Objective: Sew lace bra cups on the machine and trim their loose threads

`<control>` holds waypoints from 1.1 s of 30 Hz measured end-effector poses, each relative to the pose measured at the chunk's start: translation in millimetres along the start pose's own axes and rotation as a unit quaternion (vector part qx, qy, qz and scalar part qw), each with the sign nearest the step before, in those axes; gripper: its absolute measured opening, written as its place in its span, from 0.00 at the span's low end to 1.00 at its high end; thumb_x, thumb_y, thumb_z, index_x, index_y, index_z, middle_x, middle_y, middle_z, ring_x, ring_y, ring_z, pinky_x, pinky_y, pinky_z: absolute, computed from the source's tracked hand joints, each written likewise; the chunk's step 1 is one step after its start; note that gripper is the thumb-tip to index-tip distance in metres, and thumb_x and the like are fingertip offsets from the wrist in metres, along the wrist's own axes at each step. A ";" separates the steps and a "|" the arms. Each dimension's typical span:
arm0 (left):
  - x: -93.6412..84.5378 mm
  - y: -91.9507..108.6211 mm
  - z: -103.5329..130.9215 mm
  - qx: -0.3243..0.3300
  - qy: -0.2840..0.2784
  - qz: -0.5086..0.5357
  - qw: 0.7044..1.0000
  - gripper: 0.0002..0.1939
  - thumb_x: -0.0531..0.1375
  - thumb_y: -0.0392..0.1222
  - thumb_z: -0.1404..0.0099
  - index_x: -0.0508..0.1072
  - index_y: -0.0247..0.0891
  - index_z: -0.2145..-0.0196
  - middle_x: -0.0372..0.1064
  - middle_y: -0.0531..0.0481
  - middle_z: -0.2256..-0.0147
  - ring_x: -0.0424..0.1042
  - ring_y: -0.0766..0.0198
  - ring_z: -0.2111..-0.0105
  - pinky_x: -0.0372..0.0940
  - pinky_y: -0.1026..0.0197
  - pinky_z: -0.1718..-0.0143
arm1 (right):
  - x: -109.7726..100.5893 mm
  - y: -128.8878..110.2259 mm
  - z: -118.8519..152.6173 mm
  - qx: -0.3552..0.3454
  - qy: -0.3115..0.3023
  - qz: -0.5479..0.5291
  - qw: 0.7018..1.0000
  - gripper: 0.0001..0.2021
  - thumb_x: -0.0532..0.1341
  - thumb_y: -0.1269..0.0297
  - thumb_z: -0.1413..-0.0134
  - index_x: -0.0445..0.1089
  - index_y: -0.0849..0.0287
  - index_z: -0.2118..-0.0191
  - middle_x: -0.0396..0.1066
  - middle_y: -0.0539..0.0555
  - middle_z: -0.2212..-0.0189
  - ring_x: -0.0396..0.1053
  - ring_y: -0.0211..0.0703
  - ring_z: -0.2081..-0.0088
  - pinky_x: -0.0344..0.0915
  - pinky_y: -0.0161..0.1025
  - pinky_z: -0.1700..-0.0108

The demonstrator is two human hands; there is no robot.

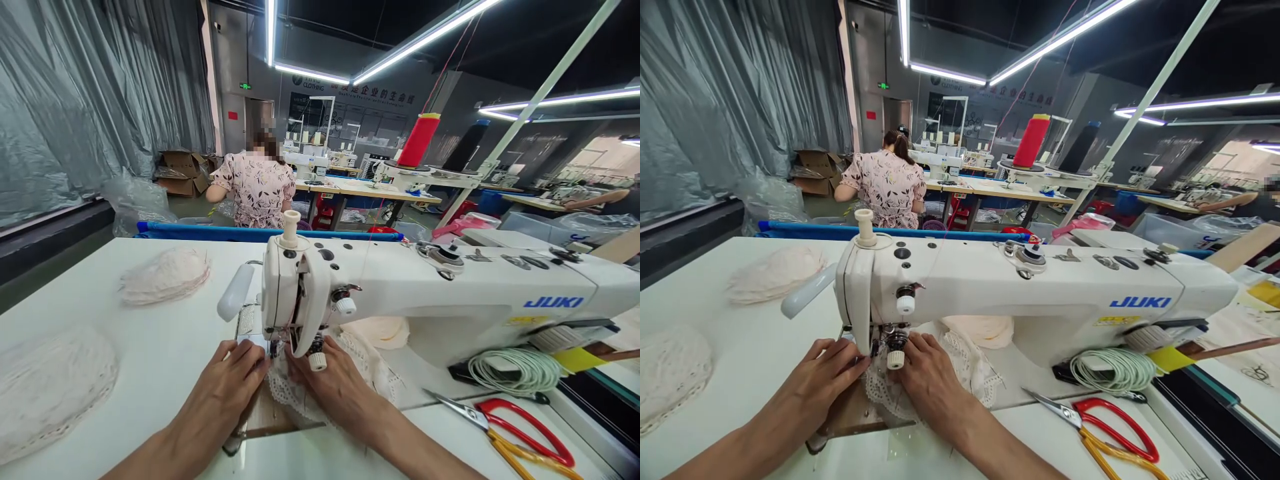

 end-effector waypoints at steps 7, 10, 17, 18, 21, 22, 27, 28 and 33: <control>6.1 -2.0 2.9 -0.001 -0.023 -0.044 0.999 0.17 0.45 0.22 0.36 0.68 0.31 0.57 0.64 0.46 0.66 0.63 0.59 0.62 0.55 0.55 0.59 | -3.9 1.6 -2.9 -0.006 0.020 -0.009 1.000 0.04 0.59 0.69 0.43 0.69 0.60 0.61 0.71 0.58 0.60 0.65 0.47 0.54 0.62 0.41 0.54; 5.8 0.9 3.5 0.003 -0.029 -0.057 0.998 0.15 0.46 0.25 0.34 0.68 0.31 0.56 0.66 0.45 0.65 0.64 0.57 0.61 0.55 0.54 0.57 | -7.4 -1.9 1.2 -0.033 -0.005 -0.045 0.998 0.13 0.59 0.57 0.42 0.67 0.58 0.55 0.70 0.57 0.60 0.64 0.47 0.55 0.61 0.42 0.53; 5.3 9.8 10.6 0.001 -0.052 0.046 0.998 0.14 0.45 0.28 0.31 0.69 0.35 0.57 0.70 0.48 0.58 0.66 0.62 0.56 0.52 0.54 0.52 | -13.9 -24.2 18.1 -0.116 0.002 -0.107 0.987 0.14 0.54 0.55 0.39 0.66 0.61 0.60 0.70 0.55 0.58 0.66 0.40 0.61 0.57 0.41 0.53; 7.8 8.6 11.6 -0.011 -0.067 0.055 0.996 0.15 0.45 0.27 0.31 0.69 0.35 0.57 0.70 0.49 0.58 0.66 0.62 0.56 0.52 0.54 0.52 | -14.3 -25.5 18.4 -0.112 0.014 -0.107 0.988 0.08 0.53 0.63 0.37 0.66 0.61 0.62 0.71 0.54 0.59 0.66 0.39 0.62 0.56 0.40 0.53; 10.0 6.4 12.1 -0.021 -0.063 0.067 0.996 0.17 0.43 0.26 0.31 0.69 0.35 0.57 0.70 0.49 0.59 0.67 0.64 0.58 0.51 0.54 0.53 | -16.8 -27.9 17.6 -0.104 0.058 -0.109 0.987 0.09 0.50 0.76 0.39 0.65 0.62 0.66 0.72 0.51 0.64 0.66 0.37 0.64 0.55 0.39 0.55; 9.6 6.0 11.5 -0.018 -0.049 0.069 0.996 0.17 0.43 0.27 0.30 0.69 0.35 0.58 0.70 0.49 0.60 0.67 0.64 0.59 0.51 0.54 0.53 | -17.6 -28.2 17.2 -0.103 0.069 -0.113 0.986 0.09 0.50 0.75 0.38 0.64 0.63 0.67 0.72 0.51 0.65 0.66 0.37 0.65 0.55 0.39 0.56; 9.8 3.3 9.2 -0.015 -0.005 0.081 0.997 0.16 0.44 0.31 0.29 0.71 0.36 0.61 0.70 0.48 0.63 0.67 0.64 0.64 0.52 0.54 0.55 | -18.1 -25.0 16.3 -0.085 0.085 -0.127 0.985 0.10 0.51 0.69 0.36 0.63 0.63 0.69 0.72 0.50 0.69 0.65 0.36 0.69 0.55 0.39 0.62; 9.9 3.7 9.0 -0.012 -0.003 0.082 0.997 0.16 0.44 0.32 0.29 0.71 0.36 0.61 0.71 0.48 0.63 0.67 0.63 0.64 0.53 0.54 0.55 | -18.0 -24.5 16.4 -0.085 0.086 -0.130 0.984 0.10 0.51 0.67 0.35 0.63 0.63 0.69 0.72 0.50 0.68 0.65 0.35 0.70 0.55 0.39 0.63; 8.3 5.1 7.6 -0.016 -0.011 0.073 0.997 0.16 0.43 0.30 0.30 0.70 0.36 0.59 0.71 0.48 0.63 0.68 0.64 0.64 0.54 0.55 0.54 | -18.2 -23.4 17.1 -0.095 0.092 -0.126 0.983 0.12 0.54 0.57 0.38 0.65 0.61 0.64 0.73 0.53 0.62 0.67 0.38 0.65 0.57 0.40 0.60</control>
Point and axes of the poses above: each hand's wrist, its own z-axis away from the middle knuckle, its own x-axis out of the palm, y = z × x, the point moved 7 cm from there along -z, towards the middle knuckle
